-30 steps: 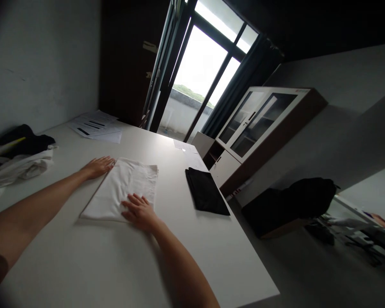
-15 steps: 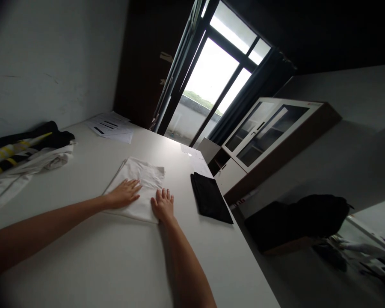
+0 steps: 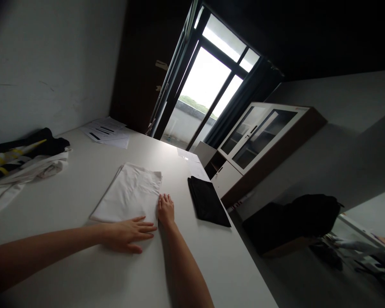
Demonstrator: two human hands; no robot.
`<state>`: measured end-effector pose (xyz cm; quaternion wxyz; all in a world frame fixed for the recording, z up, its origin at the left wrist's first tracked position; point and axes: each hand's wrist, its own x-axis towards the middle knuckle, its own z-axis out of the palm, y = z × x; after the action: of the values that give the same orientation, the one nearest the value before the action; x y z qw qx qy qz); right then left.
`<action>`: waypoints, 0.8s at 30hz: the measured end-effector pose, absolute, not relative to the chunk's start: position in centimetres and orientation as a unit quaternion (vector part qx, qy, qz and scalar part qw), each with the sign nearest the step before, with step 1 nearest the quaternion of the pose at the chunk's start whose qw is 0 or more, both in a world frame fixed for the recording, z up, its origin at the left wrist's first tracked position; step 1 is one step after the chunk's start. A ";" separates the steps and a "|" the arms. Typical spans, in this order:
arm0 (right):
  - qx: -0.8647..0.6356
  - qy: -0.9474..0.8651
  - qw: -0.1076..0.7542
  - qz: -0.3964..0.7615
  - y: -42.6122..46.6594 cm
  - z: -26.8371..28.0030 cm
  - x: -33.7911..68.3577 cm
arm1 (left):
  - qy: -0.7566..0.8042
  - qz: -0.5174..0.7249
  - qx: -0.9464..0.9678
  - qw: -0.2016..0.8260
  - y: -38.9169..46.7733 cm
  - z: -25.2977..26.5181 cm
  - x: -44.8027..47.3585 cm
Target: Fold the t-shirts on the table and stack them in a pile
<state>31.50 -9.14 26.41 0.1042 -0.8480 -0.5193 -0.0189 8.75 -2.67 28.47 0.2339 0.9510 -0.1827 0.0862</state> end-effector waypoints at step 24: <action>-0.831 -0.547 0.093 -0.035 -9.5 27.1 30.2 | 0.265 0.178 0.946 0.062 8.4 24.8 9.8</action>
<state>30.18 -9.48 27.06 0.0928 -0.8315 -0.5467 -0.0348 9.83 8.38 24.81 0.0618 0.9458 0.2649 0.1777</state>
